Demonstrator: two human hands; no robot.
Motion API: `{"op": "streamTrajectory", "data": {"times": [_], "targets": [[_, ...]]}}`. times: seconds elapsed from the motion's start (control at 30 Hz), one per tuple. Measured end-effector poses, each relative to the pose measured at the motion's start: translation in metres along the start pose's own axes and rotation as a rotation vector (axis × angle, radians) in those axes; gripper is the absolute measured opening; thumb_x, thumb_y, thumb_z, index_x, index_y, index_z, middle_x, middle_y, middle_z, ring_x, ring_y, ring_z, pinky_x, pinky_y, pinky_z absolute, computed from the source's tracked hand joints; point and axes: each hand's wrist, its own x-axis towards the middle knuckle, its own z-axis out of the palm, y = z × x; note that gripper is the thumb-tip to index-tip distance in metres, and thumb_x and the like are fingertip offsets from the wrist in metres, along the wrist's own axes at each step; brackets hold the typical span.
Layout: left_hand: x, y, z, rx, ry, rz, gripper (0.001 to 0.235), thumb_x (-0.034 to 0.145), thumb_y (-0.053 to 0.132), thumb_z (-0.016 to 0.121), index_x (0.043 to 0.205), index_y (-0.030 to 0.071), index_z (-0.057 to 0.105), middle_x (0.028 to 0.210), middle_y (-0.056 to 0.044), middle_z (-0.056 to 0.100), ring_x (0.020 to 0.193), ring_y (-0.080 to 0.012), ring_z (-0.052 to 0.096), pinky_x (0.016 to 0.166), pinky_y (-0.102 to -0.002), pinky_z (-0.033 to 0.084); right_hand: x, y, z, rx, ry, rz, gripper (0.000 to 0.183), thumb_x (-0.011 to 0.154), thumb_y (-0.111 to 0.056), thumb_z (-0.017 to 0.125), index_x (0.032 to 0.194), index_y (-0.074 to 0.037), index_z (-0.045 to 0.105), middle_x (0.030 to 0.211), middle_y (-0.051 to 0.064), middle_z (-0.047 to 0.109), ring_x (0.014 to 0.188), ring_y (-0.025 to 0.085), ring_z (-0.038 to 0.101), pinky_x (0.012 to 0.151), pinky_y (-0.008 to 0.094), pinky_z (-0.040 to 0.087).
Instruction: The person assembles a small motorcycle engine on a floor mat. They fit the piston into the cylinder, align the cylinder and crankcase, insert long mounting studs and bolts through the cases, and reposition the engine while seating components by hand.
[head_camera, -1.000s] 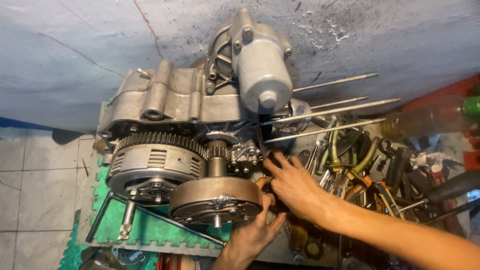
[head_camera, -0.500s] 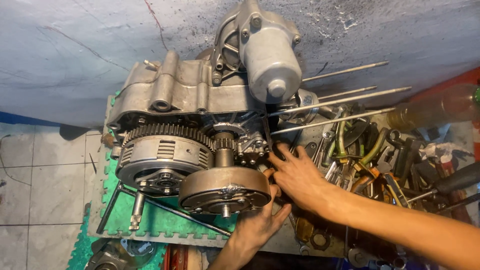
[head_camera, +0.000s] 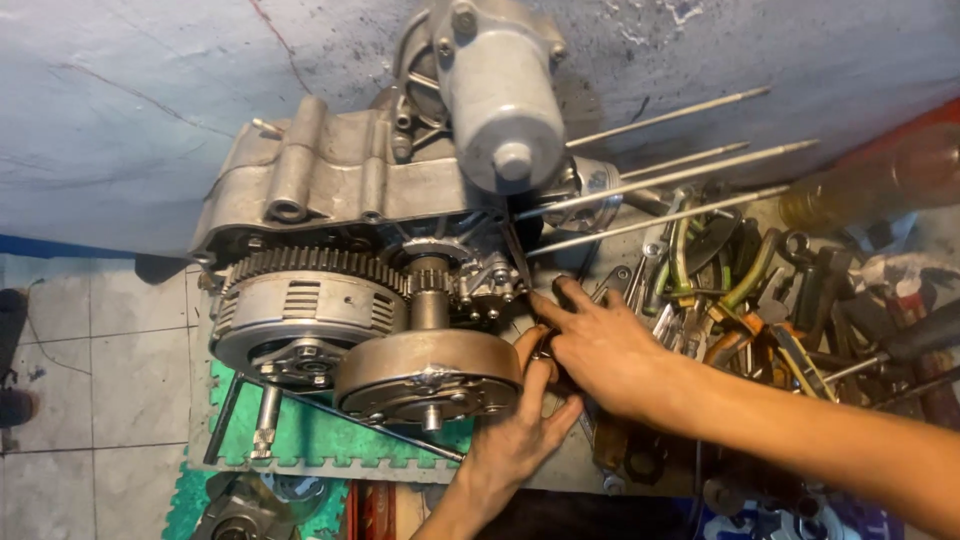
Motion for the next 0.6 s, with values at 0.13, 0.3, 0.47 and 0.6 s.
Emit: {"op": "streamTrajectory", "data": {"times": [0.13, 0.3, 0.47, 0.6], "targets": [[0.01, 0.006, 0.001, 0.075, 0.039, 0.024, 0.046, 0.073, 0.016, 0.092, 0.104, 0.002, 0.061, 0.14, -0.019, 0.058, 0.099, -0.0296, 0.067, 0.083, -0.041, 0.057, -0.009, 0.006, -0.014, 0.027, -0.097, 0.019, 0.019, 0.079, -0.015, 0.075, 0.097, -0.009, 0.078, 0.168, 0.009, 0.013, 0.153, 0.04, 0.011, 0.113, 0.069, 0.028], [0.007, 0.002, 0.005, 0.185, 0.096, 0.081, 0.048, 0.07, 0.021, 0.095, 0.1, 0.004, 0.061, 0.138, -0.015, 0.059, 0.104, -0.0311, 0.065, 0.086, -0.041, 0.056, -0.023, 0.022, -0.018, -0.047, -0.191, -0.041, 0.022, 0.087, -0.023, 0.069, 0.095, -0.004, 0.079, 0.171, 0.006, 0.004, 0.156, 0.039, 0.006, 0.117, 0.065, 0.027], [0.013, 0.007, -0.007, 0.219, 0.147, 0.103, 0.048, 0.069, 0.023, 0.094, 0.099, 0.006, 0.06, 0.138, -0.016, 0.059, 0.109, -0.0332, 0.065, 0.088, -0.041, 0.056, -0.036, 0.038, -0.006, 0.017, -0.055, -0.116, 0.044, 0.095, -0.039, 0.048, 0.105, -0.007, 0.076, 0.174, 0.007, 0.005, 0.154, 0.042, 0.011, 0.112, 0.064, 0.029], [0.016, 0.011, -0.008, 0.208, 0.153, 0.126, 0.049, 0.068, 0.021, 0.093, 0.1, 0.005, 0.059, 0.136, -0.019, 0.058, 0.108, -0.036, 0.063, 0.089, -0.043, 0.054, -0.036, 0.038, 0.0, 0.001, 0.003, -0.107, 0.049, 0.095, -0.042, 0.043, 0.111, -0.007, 0.074, 0.173, 0.01, 0.008, 0.149, 0.045, 0.018, 0.109, 0.063, 0.033]]}}
